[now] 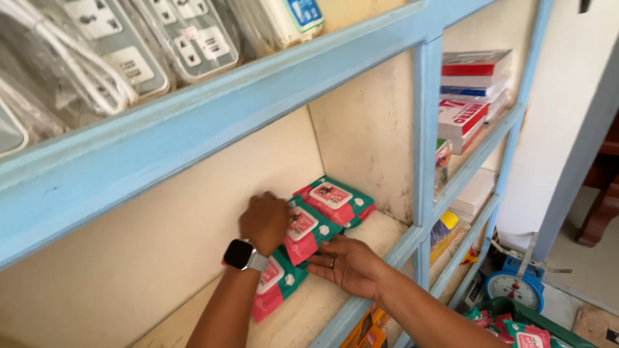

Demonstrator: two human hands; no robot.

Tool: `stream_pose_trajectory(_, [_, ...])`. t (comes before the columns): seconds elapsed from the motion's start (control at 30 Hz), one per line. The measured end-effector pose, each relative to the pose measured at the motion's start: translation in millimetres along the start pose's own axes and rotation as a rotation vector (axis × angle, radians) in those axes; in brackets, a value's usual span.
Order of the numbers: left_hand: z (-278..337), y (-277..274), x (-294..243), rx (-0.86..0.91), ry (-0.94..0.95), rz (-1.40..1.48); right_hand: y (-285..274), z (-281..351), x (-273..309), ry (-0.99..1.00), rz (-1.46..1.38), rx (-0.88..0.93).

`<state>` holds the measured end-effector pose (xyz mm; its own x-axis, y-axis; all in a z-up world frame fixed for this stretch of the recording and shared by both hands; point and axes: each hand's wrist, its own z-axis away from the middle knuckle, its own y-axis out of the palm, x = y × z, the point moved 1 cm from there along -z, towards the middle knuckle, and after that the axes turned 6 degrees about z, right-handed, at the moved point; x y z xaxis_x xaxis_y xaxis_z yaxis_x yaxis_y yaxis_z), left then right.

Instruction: The recorder is stocking packs of wet wipes from a green plastic basket onto a blue storage shelf.

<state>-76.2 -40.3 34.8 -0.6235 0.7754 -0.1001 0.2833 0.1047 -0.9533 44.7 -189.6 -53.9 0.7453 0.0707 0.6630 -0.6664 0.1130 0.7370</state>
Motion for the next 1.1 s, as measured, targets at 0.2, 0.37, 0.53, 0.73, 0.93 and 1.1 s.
stream_pose_trajectory(0.2, [7.1, 32.4, -31.4, 0.343, -0.117, 0.004, -14.1, -6.4, -0.9, 0.003, -0.034, 0.009])
stream_pose_trajectory(0.37, [6.3, 44.7, -24.7, 0.367, -0.114, -0.019, -17.9, 1.5, -0.5, -0.037, -0.087, 0.001])
stream_pose_trajectory(0.53, [2.0, 51.1, -18.7, 0.354, -0.109, 0.005, -9.4, 10.2, 4.7, -0.062, -0.095, -0.035])
stream_pose_trajectory(0.73, [-0.4, 49.4, -17.3, 0.38, -0.121, 0.035, -11.1, 9.4, 7.3, -0.041, -0.136, -0.045])
stream_pose_trajectory(0.93, [-1.5, 50.9, -16.6, 0.389, -0.11, 0.027, -10.9, 7.6, 7.5, -0.047, -0.141, -0.029])
stream_pose_trajectory(1.1, [-0.4, 49.8, -19.2, 0.386, -0.048, -0.058, -7.0, 9.5, 9.0, -0.037, -0.151, -0.029])
